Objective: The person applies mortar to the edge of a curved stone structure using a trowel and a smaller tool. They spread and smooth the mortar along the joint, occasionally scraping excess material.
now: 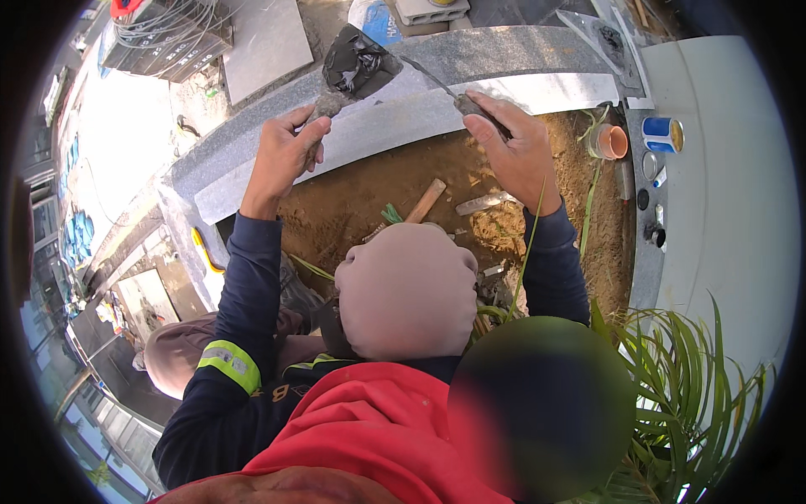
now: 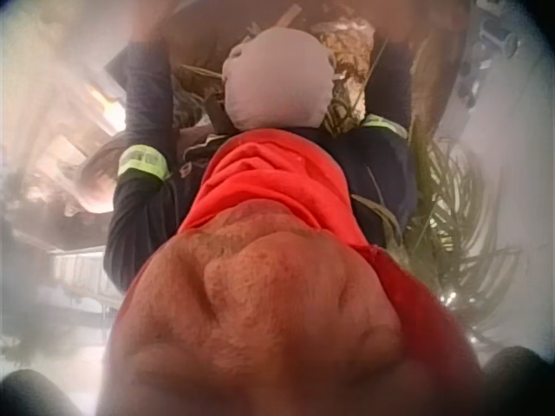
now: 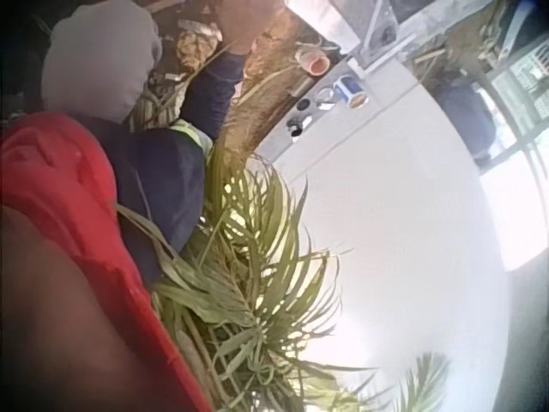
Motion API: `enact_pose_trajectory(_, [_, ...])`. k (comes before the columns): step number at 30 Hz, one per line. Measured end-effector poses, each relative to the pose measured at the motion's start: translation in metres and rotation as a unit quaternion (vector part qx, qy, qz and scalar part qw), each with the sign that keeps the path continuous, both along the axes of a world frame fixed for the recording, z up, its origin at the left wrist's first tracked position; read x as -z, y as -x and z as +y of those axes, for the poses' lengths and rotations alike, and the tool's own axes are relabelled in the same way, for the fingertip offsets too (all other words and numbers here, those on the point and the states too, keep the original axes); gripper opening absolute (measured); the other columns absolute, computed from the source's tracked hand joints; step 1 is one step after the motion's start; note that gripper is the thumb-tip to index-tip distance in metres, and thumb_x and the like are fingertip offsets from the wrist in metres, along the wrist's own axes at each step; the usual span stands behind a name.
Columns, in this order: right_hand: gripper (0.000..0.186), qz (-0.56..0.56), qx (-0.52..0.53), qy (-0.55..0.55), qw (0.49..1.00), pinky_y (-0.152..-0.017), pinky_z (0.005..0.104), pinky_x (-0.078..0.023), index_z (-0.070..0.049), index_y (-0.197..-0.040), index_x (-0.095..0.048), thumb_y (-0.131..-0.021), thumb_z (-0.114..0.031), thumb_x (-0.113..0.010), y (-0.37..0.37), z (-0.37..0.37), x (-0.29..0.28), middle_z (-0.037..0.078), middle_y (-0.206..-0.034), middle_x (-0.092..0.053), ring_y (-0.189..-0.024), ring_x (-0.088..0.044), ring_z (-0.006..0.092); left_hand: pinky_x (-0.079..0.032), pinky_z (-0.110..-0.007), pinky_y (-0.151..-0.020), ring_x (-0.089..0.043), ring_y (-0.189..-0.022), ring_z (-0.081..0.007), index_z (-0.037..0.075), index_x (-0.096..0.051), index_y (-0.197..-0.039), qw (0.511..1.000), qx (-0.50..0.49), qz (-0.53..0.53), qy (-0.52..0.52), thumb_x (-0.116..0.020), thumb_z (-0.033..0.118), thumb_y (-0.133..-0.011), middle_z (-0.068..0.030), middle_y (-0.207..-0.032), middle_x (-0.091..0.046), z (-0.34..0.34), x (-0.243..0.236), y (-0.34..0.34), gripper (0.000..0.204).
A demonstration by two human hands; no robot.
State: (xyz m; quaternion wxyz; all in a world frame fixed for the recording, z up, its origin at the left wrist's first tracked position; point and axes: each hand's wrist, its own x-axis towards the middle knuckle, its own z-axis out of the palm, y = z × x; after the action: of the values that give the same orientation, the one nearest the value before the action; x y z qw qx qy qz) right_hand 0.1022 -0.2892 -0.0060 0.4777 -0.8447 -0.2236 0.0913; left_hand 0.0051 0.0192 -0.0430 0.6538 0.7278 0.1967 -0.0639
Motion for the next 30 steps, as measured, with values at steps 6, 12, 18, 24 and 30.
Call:
enact_pose_trajectory(6, [0.033,-0.140,-0.043,0.054,0.988,-0.077,0.0344,-0.053,0.000,-0.117,-0.070,-0.092,-0.022,-0.070,-0.007,0.017,-0.007,0.017,-0.100,-0.071,-0.088,-0.069,0.0304,-0.039,-0.024,-0.045,-0.050,-0.049,-0.0073,-0.017,-0.055,-0.129,0.999,-0.018,-0.002,0.037,-0.070,0.027,-0.091,-0.0031,-0.058,-0.057,0.001,0.006,0.004,0.060])
enact_pose_trajectory(12, [0.034,-0.261,-0.100,0.131,0.951,-0.068,0.0373,-0.053,-0.006,-0.117,-0.071,-0.089,-0.027,-0.073,-0.003,0.037,-0.004,0.011,-0.093,-0.068,-0.080,-0.066,0.0303,-0.044,-0.027,-0.050,-0.053,-0.052,-0.0082,-0.017,-0.058,-0.125,0.995,0.027,-0.004,-0.092,-0.070,0.029,-0.090,-0.0058,-0.058,-0.058,-0.008,-0.012,0.004,0.059])
enact_pose_trajectory(18, [0.037,-0.262,-0.117,0.204,0.936,-0.067,0.0370,-0.052,-0.008,-0.119,-0.069,-0.089,-0.029,-0.072,0.015,0.035,0.013,0.009,-0.093,-0.066,-0.079,-0.065,0.0289,-0.045,-0.027,-0.051,-0.054,-0.052,-0.0082,-0.018,-0.058,-0.125,0.995,0.020,-0.027,-0.093,-0.070,0.028,-0.091,-0.0061,-0.059,-0.059,-0.009,-0.013,0.010,0.058])
enact_pose_trajectory(24, [0.036,-0.107,-0.046,0.052,0.992,-0.077,0.0331,-0.053,-0.005,-0.120,-0.069,-0.097,-0.031,-0.065,0.003,-0.020,0.069,0.010,-0.097,-0.072,-0.086,-0.069,0.0267,-0.039,-0.023,-0.046,-0.050,-0.049,-0.0073,-0.017,-0.057,-0.127,0.998,-0.038,-0.030,0.027,-0.069,0.024,-0.094,-0.0048,-0.064,-0.060,-0.006,-0.013,0.002,0.054])
enact_pose_trajectory(30, [0.052,0.188,0.139,-0.302,0.924,-0.085,0.0316,-0.052,0.002,-0.134,-0.054,-0.102,-0.040,-0.055,-0.005,-0.104,0.164,0.011,-0.116,-0.066,-0.097,-0.065,0.0172,-0.039,-0.023,-0.043,-0.052,-0.051,-0.0092,-0.015,-0.061,-0.116,0.996,-0.066,-0.044,0.049,-0.066,0.016,-0.095,-0.0064,-0.072,-0.061,0.002,0.005,0.000,0.038])
